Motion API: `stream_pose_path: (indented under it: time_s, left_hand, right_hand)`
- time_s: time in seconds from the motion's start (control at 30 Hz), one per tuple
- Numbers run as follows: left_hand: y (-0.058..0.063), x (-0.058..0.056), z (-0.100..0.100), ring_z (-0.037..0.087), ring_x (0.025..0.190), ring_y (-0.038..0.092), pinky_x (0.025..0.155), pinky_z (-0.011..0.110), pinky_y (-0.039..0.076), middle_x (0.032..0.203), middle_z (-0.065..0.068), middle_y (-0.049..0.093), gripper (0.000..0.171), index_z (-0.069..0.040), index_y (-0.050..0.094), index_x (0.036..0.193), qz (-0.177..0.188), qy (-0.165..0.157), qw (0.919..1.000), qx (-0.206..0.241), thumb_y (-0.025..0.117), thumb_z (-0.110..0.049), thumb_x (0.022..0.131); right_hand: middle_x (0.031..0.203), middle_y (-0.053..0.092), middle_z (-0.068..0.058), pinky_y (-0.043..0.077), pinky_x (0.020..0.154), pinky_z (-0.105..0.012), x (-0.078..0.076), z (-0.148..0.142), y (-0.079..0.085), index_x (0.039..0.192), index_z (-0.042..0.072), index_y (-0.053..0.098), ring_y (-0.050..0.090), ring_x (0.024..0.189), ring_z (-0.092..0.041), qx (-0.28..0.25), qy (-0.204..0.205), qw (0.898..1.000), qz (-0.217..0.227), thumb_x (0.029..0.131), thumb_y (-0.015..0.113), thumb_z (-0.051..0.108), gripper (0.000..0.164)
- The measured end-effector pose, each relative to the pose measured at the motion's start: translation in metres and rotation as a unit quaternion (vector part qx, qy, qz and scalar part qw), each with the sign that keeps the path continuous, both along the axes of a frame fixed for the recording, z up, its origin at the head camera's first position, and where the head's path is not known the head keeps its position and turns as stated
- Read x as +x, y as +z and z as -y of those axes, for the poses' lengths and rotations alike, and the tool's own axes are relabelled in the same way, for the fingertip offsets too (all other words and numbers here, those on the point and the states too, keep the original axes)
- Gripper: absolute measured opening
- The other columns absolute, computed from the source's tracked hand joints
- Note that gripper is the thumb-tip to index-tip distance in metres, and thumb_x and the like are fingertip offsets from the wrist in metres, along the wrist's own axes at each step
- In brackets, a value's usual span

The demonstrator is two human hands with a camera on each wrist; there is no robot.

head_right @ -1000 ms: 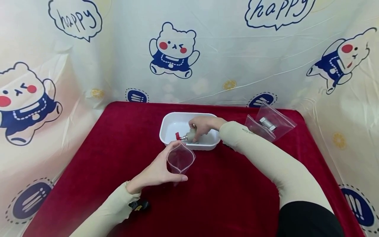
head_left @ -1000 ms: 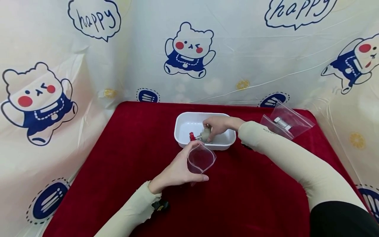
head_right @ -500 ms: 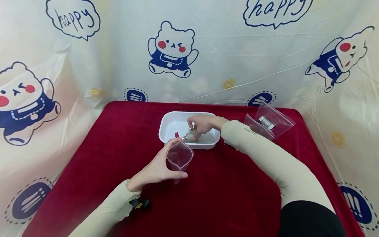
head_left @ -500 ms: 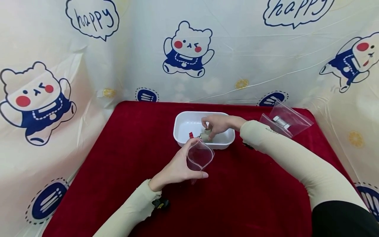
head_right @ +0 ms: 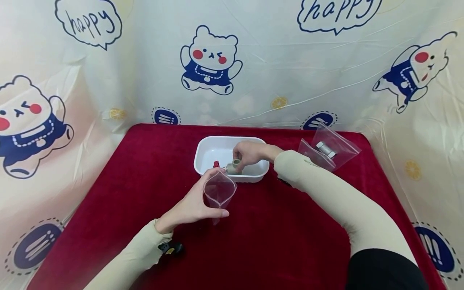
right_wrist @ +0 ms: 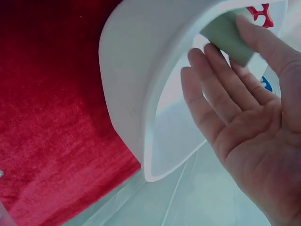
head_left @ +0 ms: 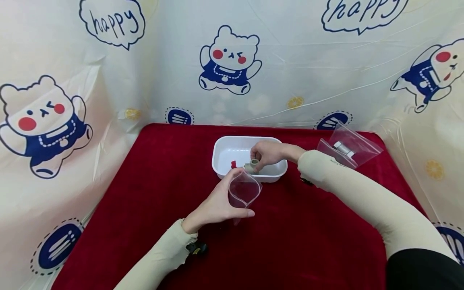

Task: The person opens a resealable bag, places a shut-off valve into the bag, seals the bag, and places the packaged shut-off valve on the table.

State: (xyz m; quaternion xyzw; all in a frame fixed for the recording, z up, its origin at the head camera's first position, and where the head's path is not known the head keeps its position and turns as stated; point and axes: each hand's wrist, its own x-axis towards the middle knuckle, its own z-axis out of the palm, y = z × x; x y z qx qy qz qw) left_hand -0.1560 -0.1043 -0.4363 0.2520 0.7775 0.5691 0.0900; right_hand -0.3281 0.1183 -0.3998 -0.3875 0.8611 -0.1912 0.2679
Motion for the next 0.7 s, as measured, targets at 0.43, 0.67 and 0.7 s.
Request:
stream_pose_path:
  time_s: [0.43,0.67,0.7]
  left_hand:
    - [0.002,0.000,0.000,0.023,0.135,0.050,0.108,0.056,0.047,0.148,0.001,0.049,0.105,-0.020,0.034,0.157,0.001,0.012,0.9999,0.001,0.097,-0.026,0.074]
    - [0.003,-0.003,-0.006,0.021,0.137,0.048,0.110,0.058,0.043,0.148,0.001,0.049,0.106,-0.014,0.034,0.158,-0.008,0.015,0.9999,0.003,0.098,-0.023,0.073]
    - [0.003,-0.003,-0.006,0.022,0.136,0.048,0.110,0.058,0.043,0.148,0.001,0.049,0.106,-0.013,0.034,0.158,-0.010,0.014,0.9998,0.003,0.097,-0.022,0.074]
  right_hand:
    - [0.090,0.072,0.000,0.054,0.079,-0.033,0.010,-0.002,0.001,0.098,0.008,0.071,0.066,0.086,-0.016,-0.076,-0.045,0.994,-0.061,0.087,0.081,0.015,0.017]
    - [0.087,0.071,0.000,0.053,0.073,-0.034,0.019,-0.004,0.001,0.097,0.010,0.071,0.061,0.081,-0.018,-0.096,-0.096,0.985,-0.103,0.088,0.083,0.024,0.021]
    - [0.087,0.070,0.000,0.053,0.071,-0.034,0.020,-0.005,0.002,0.097,0.010,0.071,0.061,0.080,-0.018,-0.095,-0.104,0.984,-0.110,0.088,0.083,0.025,0.021]
